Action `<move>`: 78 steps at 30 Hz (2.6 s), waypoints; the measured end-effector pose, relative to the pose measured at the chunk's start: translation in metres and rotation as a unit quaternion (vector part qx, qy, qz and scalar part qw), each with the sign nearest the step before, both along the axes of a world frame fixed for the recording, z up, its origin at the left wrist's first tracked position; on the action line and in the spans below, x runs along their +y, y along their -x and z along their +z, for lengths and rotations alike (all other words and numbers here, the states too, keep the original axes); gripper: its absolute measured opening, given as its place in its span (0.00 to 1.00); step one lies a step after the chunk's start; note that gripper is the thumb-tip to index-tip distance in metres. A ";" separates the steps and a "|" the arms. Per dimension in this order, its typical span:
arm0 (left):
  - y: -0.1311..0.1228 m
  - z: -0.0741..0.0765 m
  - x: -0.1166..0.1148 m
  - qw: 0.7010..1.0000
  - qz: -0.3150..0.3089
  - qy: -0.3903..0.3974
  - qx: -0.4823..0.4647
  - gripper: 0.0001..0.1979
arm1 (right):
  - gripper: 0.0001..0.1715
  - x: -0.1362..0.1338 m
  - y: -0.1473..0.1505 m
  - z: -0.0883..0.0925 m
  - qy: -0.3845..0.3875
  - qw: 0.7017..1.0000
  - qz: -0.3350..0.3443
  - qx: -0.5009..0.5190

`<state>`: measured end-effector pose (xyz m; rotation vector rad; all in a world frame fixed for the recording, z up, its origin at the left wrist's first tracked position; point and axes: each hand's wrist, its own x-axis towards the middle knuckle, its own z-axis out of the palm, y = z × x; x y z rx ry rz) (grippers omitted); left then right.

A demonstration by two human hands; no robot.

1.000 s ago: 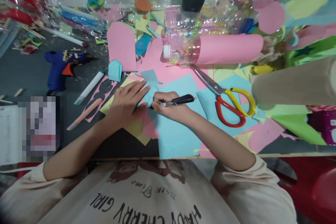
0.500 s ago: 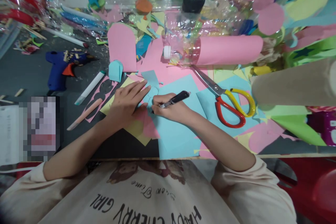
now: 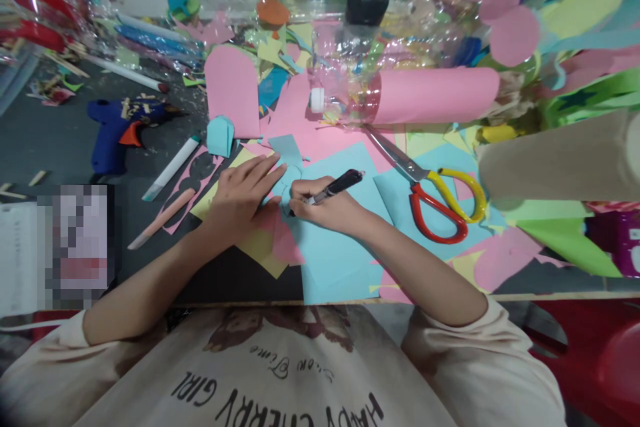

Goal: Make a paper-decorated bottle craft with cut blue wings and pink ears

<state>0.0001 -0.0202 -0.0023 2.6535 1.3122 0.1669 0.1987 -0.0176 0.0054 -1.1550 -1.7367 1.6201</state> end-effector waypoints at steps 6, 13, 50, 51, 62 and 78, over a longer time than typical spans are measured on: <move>0.001 -0.004 0.000 1.000 -0.003 -0.013 -0.008 0.23 | 0.16 0.000 -0.001 0.000 -0.009 1.000 0.018 -0.010; 0.000 0.000 0.000 1.000 -0.002 -0.005 -0.006 0.23 | 0.17 -0.001 0.000 0.000 -0.011 1.000 0.019 -0.017; 0.006 -0.013 -0.002 0.996 0.042 -0.043 -0.065 0.28 | 0.03 0.007 -0.003 -0.003 -0.067 0.981 -0.172 -0.066; 0.006 -0.014 -0.002 0.996 0.043 -0.045 -0.066 0.28 | 0.03 0.007 -0.003 -0.004 -0.068 0.981 -0.171 -0.068; 0.007 -0.016 -0.002 0.994 0.026 -0.077 -0.076 0.27 | 0.04 0.006 -0.002 -0.004 -0.072 0.982 -0.167 -0.060; 0.007 -0.016 -0.002 0.995 0.036 -0.036 -0.082 0.28 | 0.07 0.004 -0.002 -0.006 -0.098 0.980 -0.161 -0.068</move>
